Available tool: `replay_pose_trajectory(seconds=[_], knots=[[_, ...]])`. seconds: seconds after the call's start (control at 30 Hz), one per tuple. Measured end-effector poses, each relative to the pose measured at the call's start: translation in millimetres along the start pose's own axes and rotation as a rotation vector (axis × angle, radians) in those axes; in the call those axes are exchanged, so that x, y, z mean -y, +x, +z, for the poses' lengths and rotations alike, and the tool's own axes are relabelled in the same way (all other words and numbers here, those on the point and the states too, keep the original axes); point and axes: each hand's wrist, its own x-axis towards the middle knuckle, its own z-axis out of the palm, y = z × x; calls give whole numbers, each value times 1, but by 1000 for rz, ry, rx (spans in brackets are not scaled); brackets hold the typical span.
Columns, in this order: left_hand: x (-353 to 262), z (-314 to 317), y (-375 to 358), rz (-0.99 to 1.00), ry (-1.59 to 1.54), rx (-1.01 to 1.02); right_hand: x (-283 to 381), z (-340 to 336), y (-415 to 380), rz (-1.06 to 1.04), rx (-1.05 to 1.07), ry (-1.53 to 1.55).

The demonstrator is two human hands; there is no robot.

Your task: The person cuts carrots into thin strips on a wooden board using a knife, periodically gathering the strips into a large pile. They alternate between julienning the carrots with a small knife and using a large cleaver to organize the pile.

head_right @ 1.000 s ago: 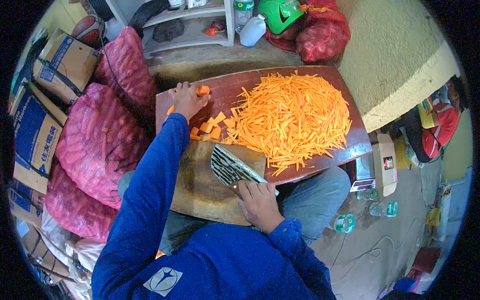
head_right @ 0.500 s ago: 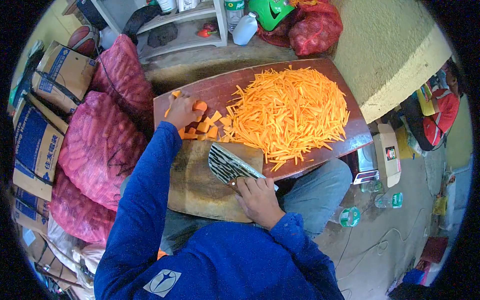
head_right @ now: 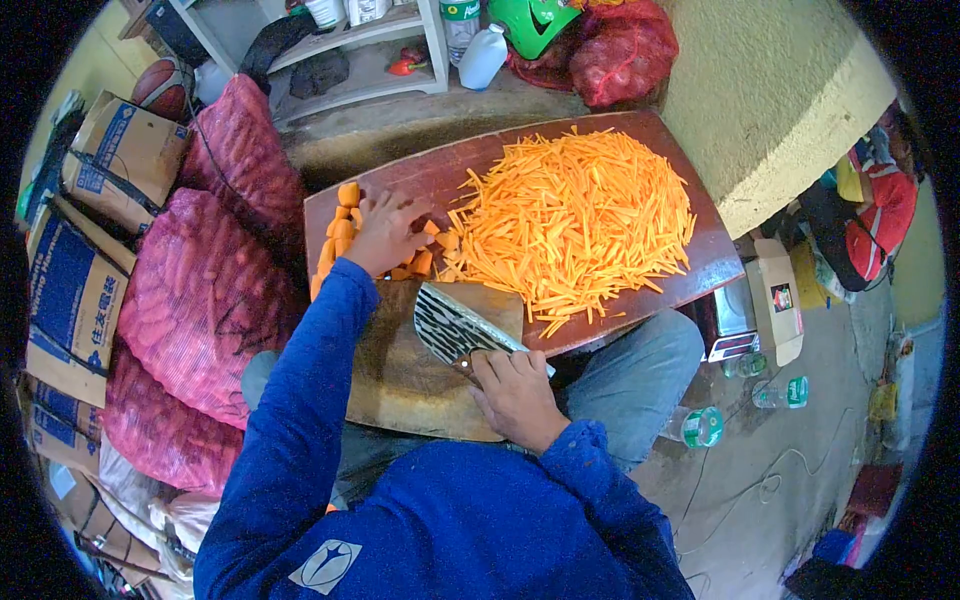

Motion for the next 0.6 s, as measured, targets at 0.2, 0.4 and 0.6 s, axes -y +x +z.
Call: replay_pose_trajectory(seconds=[0.2,0.4,0.6], knots=[[-3,15,2,15,21,79,-2,2,-2,-2,-5,6],[-2,6,3,-32,25,191,-2,0,0,-38,-67,-10],[6,4,0,-19,-36,106,-3,-2,0,-32,-59,2]])
